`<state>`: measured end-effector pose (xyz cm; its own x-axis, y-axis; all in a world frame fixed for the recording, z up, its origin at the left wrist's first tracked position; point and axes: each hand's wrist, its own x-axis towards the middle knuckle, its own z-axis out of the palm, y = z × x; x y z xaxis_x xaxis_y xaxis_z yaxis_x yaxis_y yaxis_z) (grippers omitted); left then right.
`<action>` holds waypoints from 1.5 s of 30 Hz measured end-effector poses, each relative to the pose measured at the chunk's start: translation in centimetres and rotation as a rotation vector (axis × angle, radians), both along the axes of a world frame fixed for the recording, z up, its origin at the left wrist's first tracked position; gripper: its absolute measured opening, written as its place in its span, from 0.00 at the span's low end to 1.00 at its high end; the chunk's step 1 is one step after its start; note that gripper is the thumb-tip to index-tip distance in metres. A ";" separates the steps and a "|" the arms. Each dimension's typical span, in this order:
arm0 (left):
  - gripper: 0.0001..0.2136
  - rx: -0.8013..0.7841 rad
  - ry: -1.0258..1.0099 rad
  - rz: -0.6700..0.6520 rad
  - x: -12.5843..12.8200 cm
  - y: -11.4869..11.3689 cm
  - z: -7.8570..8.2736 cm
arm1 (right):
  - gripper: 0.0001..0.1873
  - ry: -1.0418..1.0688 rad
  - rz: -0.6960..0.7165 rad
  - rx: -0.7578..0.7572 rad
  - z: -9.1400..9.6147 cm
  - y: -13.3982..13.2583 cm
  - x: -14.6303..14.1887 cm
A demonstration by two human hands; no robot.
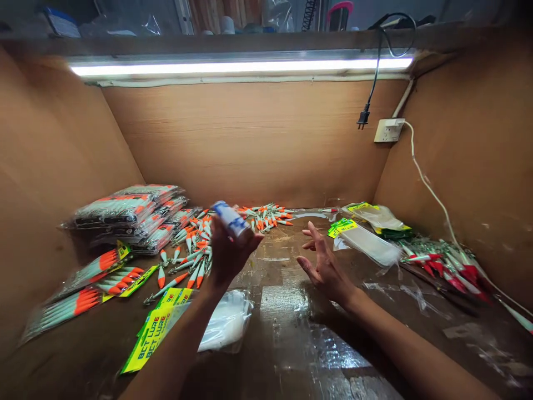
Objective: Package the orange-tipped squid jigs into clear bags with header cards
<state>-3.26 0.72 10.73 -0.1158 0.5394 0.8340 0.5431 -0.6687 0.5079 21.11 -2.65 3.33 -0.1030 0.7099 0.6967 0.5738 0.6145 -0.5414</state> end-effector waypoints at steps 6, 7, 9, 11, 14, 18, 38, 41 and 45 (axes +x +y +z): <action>0.27 -0.026 0.089 0.002 1.4 0.4 -2.6 | 0.40 0.007 0.037 -0.029 0.2 -0.2 0.0; 0.29 -0.028 0.121 0.031 1.6 0.3 -3.0 | 0.39 0.006 0.055 -0.034 0.5 -0.4 0.1; 0.35 -0.026 0.224 0.072 2.2 0.1 -3.8 | 0.38 0.006 0.122 -0.052 1.1 -1.0 0.0; 0.39 -0.021 0.341 0.053 2.8 -0.4 -4.4 | 0.36 0.017 0.229 -0.072 1.8 -1.7 -0.2; 0.40 -0.042 0.477 -0.073 3.9 -1.1 -5.0 | 0.33 0.052 0.327 -0.105 2.5 -2.6 -0.7; 0.46 -0.084 0.501 -0.184 4.8 -1.3 -5.8 | 0.18 0.070 0.208 -0.151 2.6 -2.9 -1.1; 0.45 -0.219 0.326 -0.191 3.3 0.2 -7.7 | 0.20 0.445 -0.144 -0.073 1.7 -0.3 1.9; 0.44 -0.260 0.155 -0.175 3.2 0.1 -6.9 | 0.25 0.420 -0.224 -0.155 1.3 1.6 3.4; 0.42 -0.339 -0.113 -0.170 3.0 0.2 -5.8 | 0.32 0.206 -0.428 -0.014 1.0 2.6 3.6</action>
<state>-0.28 0.95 4.98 -0.0819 0.8017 0.5920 0.3666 -0.5282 0.7659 24.72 0.00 4.31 0.3403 0.6680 0.6618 0.6539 0.3377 -0.6770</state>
